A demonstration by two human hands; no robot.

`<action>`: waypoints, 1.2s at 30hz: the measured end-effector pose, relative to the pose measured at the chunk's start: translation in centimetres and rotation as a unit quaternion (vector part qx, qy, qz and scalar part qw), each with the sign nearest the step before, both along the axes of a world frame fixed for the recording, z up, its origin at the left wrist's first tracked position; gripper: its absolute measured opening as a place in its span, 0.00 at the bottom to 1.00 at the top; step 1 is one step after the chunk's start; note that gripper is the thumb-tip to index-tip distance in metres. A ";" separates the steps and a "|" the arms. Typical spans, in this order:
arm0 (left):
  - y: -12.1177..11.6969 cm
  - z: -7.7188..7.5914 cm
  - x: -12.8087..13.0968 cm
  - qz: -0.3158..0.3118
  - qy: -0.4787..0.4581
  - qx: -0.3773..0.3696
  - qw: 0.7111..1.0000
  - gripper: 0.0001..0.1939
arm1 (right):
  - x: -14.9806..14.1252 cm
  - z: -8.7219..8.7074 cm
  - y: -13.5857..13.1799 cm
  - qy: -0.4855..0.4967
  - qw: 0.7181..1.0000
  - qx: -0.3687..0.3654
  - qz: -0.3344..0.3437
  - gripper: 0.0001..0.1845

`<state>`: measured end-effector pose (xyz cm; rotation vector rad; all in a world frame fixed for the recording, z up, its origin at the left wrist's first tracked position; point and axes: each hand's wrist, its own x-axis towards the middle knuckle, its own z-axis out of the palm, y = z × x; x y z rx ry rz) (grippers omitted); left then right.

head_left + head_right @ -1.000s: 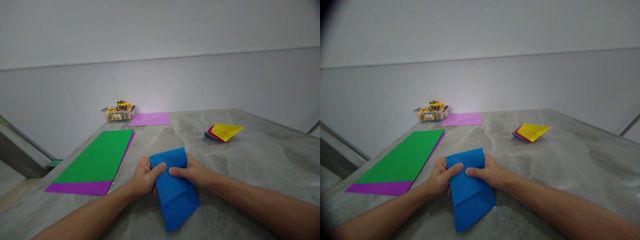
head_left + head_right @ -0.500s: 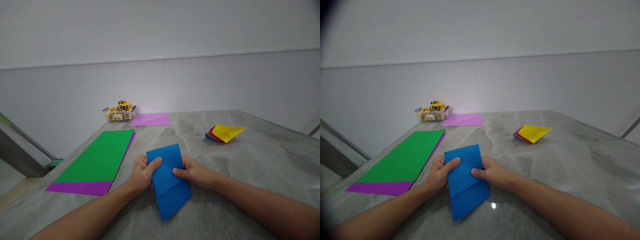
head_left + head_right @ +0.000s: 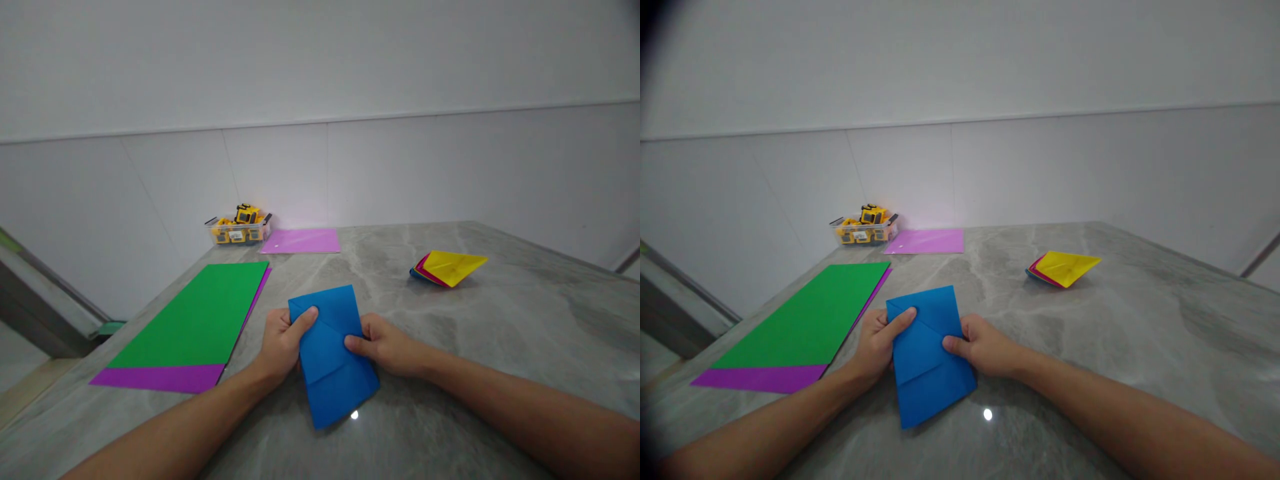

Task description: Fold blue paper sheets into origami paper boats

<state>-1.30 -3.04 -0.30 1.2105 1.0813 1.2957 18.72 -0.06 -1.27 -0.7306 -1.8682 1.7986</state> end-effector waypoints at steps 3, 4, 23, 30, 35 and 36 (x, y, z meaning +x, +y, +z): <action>0.5 0.1 0.0 -0.017 0.013 -0.004 1.000 0.25 | -0.2 -0.6 0.1 -0.020 0.996 0.004 -0.091 0.27; 0.7 0.0 0.1 -0.033 0.015 -0.010 0.999 0.24 | -0.2 -0.8 0.2 -0.026 0.992 0.010 -0.125 0.27; 1.1 -0.6 0.0 -0.133 -0.026 -0.072 0.988 0.21 | 0.1 -0.8 0.8 0.070 0.995 -0.039 -0.060 0.26; 1.5 -0.6 -0.2 -0.114 -0.039 -0.065 0.991 0.19 | -0.1 -0.4 0.4 0.029 0.997 0.010 -0.068 0.25; 1.4 0.0 -0.3 -0.163 -0.092 -0.113 0.976 0.18 | 0.0 -0.4 0.4 -0.003 0.997 -0.012 -0.077 0.29; 1.4 0.1 -0.3 -0.172 -0.095 -0.122 0.973 0.18 | 0.0 -0.4 0.4 -0.007 0.997 -0.015 -0.076 0.29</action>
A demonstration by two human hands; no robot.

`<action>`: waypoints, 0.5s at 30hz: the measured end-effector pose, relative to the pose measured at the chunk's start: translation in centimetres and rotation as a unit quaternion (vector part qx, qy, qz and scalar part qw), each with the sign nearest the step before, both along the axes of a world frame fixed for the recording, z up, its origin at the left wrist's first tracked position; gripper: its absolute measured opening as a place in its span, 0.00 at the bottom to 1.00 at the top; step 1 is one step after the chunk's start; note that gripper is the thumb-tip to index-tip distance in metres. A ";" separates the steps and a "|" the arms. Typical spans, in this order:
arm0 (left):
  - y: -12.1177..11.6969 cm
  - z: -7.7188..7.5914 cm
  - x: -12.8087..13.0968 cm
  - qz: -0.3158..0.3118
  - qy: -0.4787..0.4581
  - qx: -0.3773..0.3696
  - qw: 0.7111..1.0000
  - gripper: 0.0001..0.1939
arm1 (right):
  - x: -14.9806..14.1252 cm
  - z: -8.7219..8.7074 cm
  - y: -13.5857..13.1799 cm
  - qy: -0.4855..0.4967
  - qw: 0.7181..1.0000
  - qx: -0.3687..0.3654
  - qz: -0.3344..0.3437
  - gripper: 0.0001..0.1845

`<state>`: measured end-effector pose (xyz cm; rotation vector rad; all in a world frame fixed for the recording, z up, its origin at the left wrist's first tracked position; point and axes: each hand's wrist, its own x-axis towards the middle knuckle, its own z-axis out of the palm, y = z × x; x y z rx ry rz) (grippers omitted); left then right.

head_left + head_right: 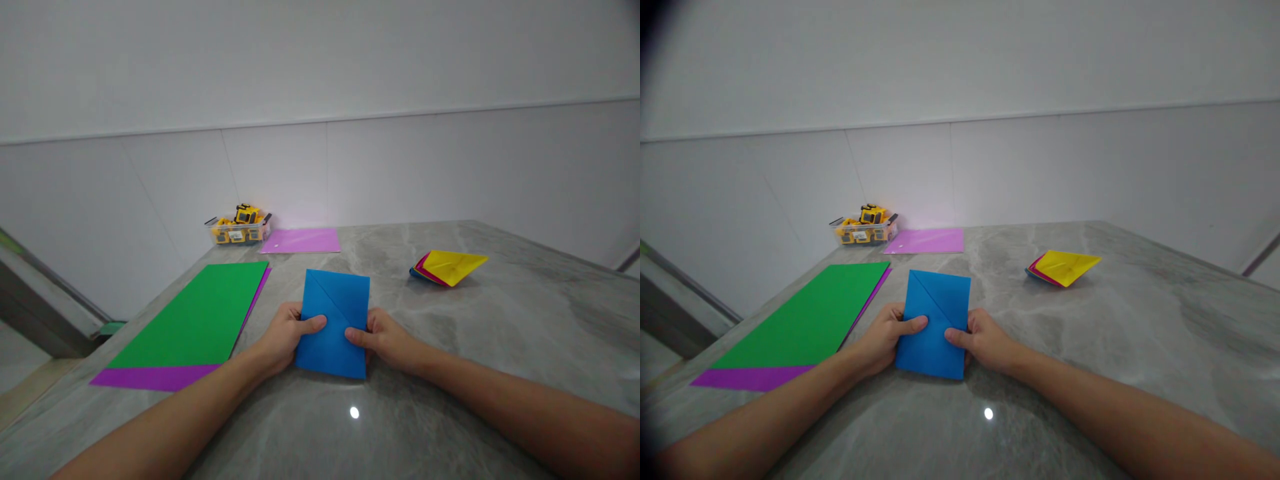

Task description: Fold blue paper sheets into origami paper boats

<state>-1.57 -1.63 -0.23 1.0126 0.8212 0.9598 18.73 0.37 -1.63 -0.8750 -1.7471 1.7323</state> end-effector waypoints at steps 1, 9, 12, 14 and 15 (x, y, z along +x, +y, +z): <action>0.0 0.1 0.0 -0.006 0.001 -0.003 1.000 0.19 | 0.0 0.0 0.0 -0.005 1.000 0.001 0.001 0.29; -0.5 0.2 0.7 0.075 0.078 -0.006 0.994 0.23 | -0.7 -0.2 -0.8 -0.098 0.993 0.062 -0.010 0.20; -0.6 0.1 1.2 0.115 0.090 -0.015 0.989 0.21 | -1.1 -0.3 -0.8 -0.109 0.991 0.074 -0.026 0.17; -0.6 0.1 1.5 0.154 0.096 -0.023 0.983 0.21 | -1.3 -0.3 -0.7 -0.113 0.990 0.074 -0.034 0.16; -0.7 0.1 1.6 0.176 0.097 -0.024 0.979 0.21 | -1.4 -0.2 -0.6 -0.120 0.989 0.075 -0.041 0.16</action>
